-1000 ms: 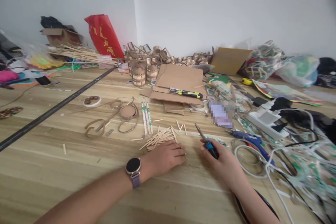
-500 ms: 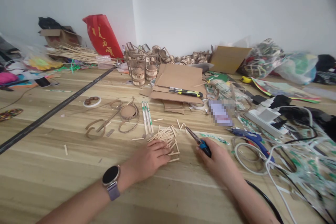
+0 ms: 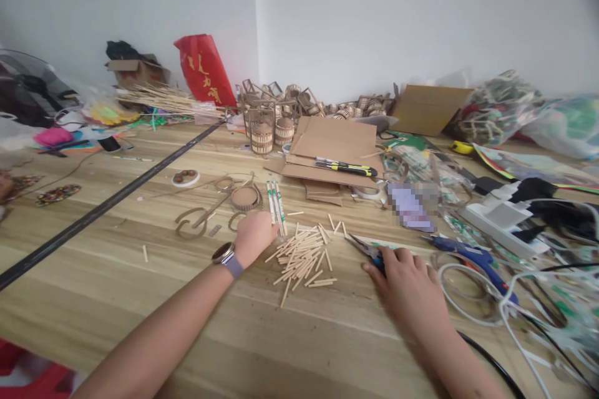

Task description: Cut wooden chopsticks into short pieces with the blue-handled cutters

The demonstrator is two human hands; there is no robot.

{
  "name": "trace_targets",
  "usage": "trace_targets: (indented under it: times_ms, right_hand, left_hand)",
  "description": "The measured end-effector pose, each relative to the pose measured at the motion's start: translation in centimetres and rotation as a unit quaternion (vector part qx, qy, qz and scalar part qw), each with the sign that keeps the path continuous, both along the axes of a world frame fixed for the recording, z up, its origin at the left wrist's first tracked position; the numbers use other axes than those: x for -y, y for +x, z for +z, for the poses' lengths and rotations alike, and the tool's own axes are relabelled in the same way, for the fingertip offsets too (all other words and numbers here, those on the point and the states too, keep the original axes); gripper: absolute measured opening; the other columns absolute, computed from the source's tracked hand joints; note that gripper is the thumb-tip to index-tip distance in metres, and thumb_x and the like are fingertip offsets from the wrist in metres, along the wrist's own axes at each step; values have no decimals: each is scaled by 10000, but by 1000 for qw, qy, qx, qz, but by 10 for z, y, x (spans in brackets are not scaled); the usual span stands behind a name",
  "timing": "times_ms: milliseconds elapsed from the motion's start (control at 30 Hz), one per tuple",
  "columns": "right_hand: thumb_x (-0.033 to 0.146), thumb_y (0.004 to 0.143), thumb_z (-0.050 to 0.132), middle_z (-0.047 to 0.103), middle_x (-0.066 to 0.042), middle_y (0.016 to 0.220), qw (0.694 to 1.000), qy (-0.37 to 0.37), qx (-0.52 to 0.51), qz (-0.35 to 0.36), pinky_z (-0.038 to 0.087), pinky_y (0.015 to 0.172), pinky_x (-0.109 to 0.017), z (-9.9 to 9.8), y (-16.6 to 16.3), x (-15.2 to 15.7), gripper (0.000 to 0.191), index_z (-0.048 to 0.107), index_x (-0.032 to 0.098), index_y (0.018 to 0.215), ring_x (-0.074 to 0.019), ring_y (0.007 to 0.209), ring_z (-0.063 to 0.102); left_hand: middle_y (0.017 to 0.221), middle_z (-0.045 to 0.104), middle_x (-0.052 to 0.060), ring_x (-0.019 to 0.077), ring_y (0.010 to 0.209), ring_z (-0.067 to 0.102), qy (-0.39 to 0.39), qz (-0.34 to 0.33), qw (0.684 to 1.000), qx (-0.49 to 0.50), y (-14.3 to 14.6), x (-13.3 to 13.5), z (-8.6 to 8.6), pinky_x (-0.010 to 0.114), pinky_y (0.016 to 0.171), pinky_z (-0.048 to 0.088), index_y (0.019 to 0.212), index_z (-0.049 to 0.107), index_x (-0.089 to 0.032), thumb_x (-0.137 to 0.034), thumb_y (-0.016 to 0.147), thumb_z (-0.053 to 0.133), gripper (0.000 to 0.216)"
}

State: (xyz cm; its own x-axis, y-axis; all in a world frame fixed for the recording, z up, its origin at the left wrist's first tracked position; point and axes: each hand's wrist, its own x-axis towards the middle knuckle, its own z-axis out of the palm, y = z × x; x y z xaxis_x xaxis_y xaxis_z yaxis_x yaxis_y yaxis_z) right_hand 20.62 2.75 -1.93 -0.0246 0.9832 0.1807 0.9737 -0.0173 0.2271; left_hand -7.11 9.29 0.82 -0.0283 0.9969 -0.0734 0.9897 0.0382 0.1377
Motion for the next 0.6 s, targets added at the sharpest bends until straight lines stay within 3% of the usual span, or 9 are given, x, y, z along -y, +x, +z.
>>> trace_targets:
  times_ms: [200, 400, 533, 600]
  right_hand:
    - [447, 930, 524, 671, -163, 1053, 1000, 4, -19, 0, 430, 879, -453, -6, -2, -2, 394, 633, 144, 1155, -355, 999, 609]
    - [468, 890, 556, 664, -168, 1154, 997, 49, -50, 27, 342, 995, -524, -8, 3, -1, 388, 643, 173, 1126, -369, 1128, 537]
    - [435, 905, 460, 685, -153, 1038, 968, 107, -209, 94, 386, 919, -498, 1, 4, 1, 364, 659, 175, 1064, -342, 1003, 568]
    - [479, 900, 449, 672, -96, 829, 923, 79, -359, 113, 443, 777, -415, 5, 3, 2, 405, 651, 179, 1083, -276, 810, 592]
  left_hand:
    - [952, 739, 181, 285, 909, 702, -51, 0, 999, 9, 8, -18, 6, 263, 650, 473, 911, 745, -129, -299, 770, 561, 287]
    - [929, 725, 215, 278, 904, 696, -15, 21, 1000, -1, -1, 6, 21, 302, 718, 481, 929, 697, -89, -255, 902, 355, 381]
    - [878, 700, 170, 255, 823, 678, 34, -3, 999, 1, 7, 44, 32, 299, 651, 449, 1066, 578, -77, -199, 941, 272, 353]
    - [777, 678, 98, 213, 685, 639, 31, -101, 992, 69, 19, 68, 32, 277, 562, 396, 1051, 539, -121, -239, 971, 243, 329]
